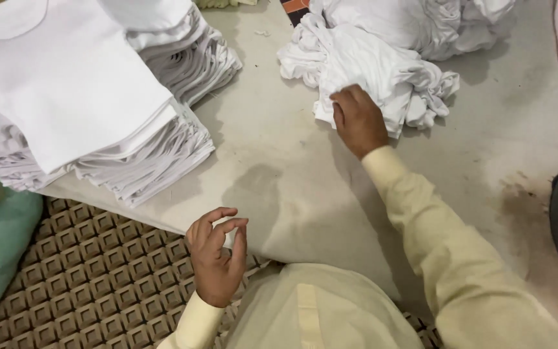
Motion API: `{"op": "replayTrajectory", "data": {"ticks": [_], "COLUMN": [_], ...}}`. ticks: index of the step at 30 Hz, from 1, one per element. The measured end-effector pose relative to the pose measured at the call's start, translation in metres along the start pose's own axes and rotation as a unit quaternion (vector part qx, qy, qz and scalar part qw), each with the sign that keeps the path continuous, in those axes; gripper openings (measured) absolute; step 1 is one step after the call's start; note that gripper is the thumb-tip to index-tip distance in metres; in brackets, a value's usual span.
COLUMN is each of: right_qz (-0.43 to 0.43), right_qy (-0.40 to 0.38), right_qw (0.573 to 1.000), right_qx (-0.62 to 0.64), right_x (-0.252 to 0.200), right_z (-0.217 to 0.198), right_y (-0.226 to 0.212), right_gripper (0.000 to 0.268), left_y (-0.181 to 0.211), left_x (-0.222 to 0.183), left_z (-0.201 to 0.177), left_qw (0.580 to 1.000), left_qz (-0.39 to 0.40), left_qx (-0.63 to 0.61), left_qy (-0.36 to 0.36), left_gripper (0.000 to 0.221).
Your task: The person is ironing and stacking white baby onesies on an industrial ironing table.
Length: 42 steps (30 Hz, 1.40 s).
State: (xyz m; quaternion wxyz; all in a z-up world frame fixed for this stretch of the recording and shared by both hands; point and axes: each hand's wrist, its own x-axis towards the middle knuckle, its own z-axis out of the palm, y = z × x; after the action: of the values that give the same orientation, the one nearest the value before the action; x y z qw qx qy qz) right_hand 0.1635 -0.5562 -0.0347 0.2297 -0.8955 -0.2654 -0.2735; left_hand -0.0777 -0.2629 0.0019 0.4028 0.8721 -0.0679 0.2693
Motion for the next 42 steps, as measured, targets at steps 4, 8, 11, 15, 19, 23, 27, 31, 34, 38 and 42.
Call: {"op": "replayTrajectory", "data": {"ticks": [4, 8, 11, 15, 19, 23, 27, 31, 34, 38, 42], "right_qz": [0.217, 0.254, 0.205, 0.221, 0.352, 0.347, 0.285, 0.315, 0.418, 0.511, 0.452], "right_qy": [-0.114, -0.172, -0.119, -0.089, -0.307, -0.053, 0.118, 0.1, 0.005, -0.105, -0.124], "right_qw": [0.969, 0.951, 0.971, 0.929, 0.776, 0.68, 0.768, 0.801, 0.809, 0.813, 0.859], "right_qx": [-0.006, -0.022, 0.012, 0.285, 0.423, 0.644, 0.562, 0.499, 0.412, 0.259, 0.205], "right_x": [0.01, 0.027, 0.028, 0.025, 0.01, 0.0, -0.029, -0.119, -0.191, -0.222, -0.219], "right_z": [0.032, 0.026, -0.001, -0.086, -0.103, -0.09, -0.157, -0.157, -0.135, -0.133, -0.13], "right_y": [0.052, 0.048, 0.039, -0.054, -0.123, -0.104, -0.113, -0.155, -0.168, -0.189, -0.208], "right_gripper": [0.033, 0.031, 0.016, 0.022, 0.021, 0.028, 0.023, 0.027, 0.019, 0.02, 0.031], "left_y": [0.014, 0.016, 0.02, 0.024, 0.039, 0.042, 0.063, 0.067, 0.029, 0.008, 0.004], "left_x": [-0.023, -0.056, -0.06, -0.056, -0.028, 0.031, 0.079, 0.049, 0.004, -0.028, -0.032], "left_z": [0.002, 0.015, 0.023, 0.04, 0.081, 0.098, 0.062, 0.063, 0.078, 0.043, 0.022], "left_qw": [0.997, 0.983, 0.973, 0.923, 0.752, 0.761, 0.856, 0.806, 0.856, 0.87, 0.848], "left_qz": [-0.065, -0.152, -0.164, -0.286, -0.462, -0.4, -0.246, -0.262, -0.258, -0.302, -0.306], "left_qx": [-0.027, -0.072, -0.103, -0.217, -0.416, -0.477, -0.43, -0.431, -0.318, -0.214, -0.198], "left_qy": [-0.022, -0.069, -0.125, -0.138, -0.22, -0.182, -0.148, -0.309, -0.316, -0.325, -0.385], "left_gripper": [0.012, 0.015, 0.015, 0.015, 0.051, 0.04, 0.04, 0.061, 0.028, 0.015, 0.017]}}
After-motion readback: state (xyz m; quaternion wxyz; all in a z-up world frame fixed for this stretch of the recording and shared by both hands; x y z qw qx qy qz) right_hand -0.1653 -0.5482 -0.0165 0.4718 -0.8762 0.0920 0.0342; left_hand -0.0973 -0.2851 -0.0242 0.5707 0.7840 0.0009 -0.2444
